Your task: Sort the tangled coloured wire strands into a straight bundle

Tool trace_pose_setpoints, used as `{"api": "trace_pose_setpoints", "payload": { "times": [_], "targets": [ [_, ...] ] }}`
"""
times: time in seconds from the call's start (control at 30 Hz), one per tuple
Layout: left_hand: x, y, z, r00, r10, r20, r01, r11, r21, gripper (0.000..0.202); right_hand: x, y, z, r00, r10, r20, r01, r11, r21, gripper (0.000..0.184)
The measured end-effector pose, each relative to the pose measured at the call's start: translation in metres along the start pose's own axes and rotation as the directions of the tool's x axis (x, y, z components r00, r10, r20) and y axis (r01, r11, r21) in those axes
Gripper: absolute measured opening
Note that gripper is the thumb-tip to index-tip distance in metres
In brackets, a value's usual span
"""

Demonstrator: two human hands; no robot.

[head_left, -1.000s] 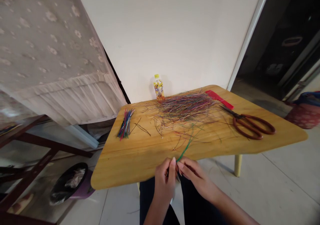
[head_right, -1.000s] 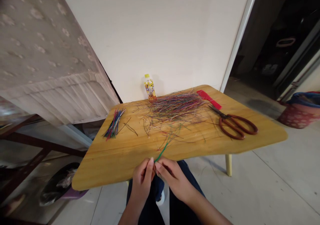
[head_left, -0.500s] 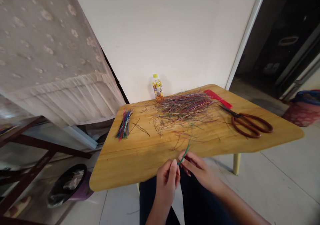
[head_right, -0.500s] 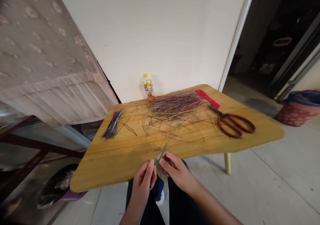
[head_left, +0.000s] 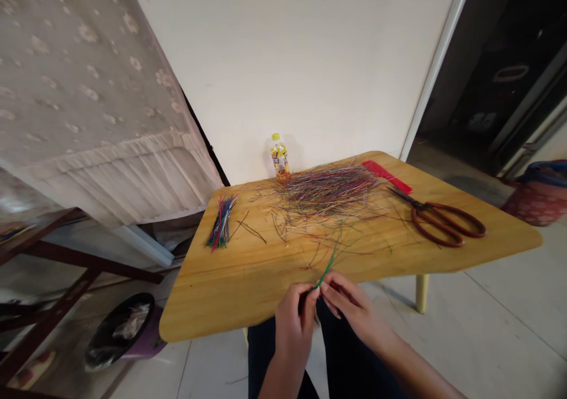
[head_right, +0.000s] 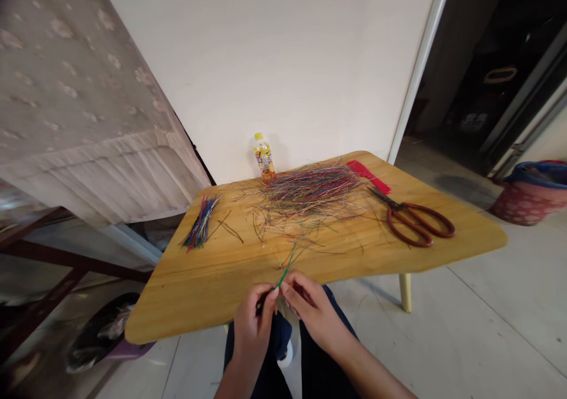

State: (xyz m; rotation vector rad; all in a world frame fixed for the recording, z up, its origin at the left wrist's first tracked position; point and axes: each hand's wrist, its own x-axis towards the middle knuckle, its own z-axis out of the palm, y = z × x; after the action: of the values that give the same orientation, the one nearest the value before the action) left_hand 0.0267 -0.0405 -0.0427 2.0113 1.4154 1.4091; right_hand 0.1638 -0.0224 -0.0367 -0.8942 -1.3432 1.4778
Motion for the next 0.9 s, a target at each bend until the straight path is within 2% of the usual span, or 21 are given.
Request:
{"api": "trace_pose_setpoints", "payload": {
  "times": [0.17,0.37,0.5,0.63,0.73,0.9],
  "targets": [
    [0.001,0.002,0.002,0.993,0.104,-0.053,-0.104,0.994,0.021,0.012,-0.003,-0.001,0.001,1.0,-0.019,0.005,0.02,0.998,-0.054,0.041],
    [-0.001,0.01,0.005,0.995,0.043,-0.095,-0.044,0.999,-0.008,0.018,-0.008,-0.001,-0.001,0.999,-0.033,-0.014,0.031,0.993,-0.116,0.04],
    [-0.003,0.015,0.007,0.998,0.043,-0.054,-0.046,0.997,-0.059,0.02,-0.008,-0.006,-0.001,0.997,-0.056,-0.051,0.051,0.994,-0.1,0.043],
    [-0.004,0.017,0.012,0.999,0.001,-0.035,-0.003,0.998,-0.067,0.022,-0.005,-0.006,-0.001,0.994,-0.009,-0.106,0.01,1.0,0.012,0.042],
    [-0.004,0.014,0.015,0.998,-0.003,-0.055,0.003,1.0,-0.002,0.022,-0.004,0.001,0.0,0.99,0.063,-0.125,-0.046,0.99,0.135,0.041],
    [-0.004,0.002,0.015,0.988,0.106,-0.116,-0.083,0.978,0.193,0.015,-0.009,0.012,0.01,0.975,0.172,-0.141,-0.098,0.9,0.425,0.036]
  ]
}}
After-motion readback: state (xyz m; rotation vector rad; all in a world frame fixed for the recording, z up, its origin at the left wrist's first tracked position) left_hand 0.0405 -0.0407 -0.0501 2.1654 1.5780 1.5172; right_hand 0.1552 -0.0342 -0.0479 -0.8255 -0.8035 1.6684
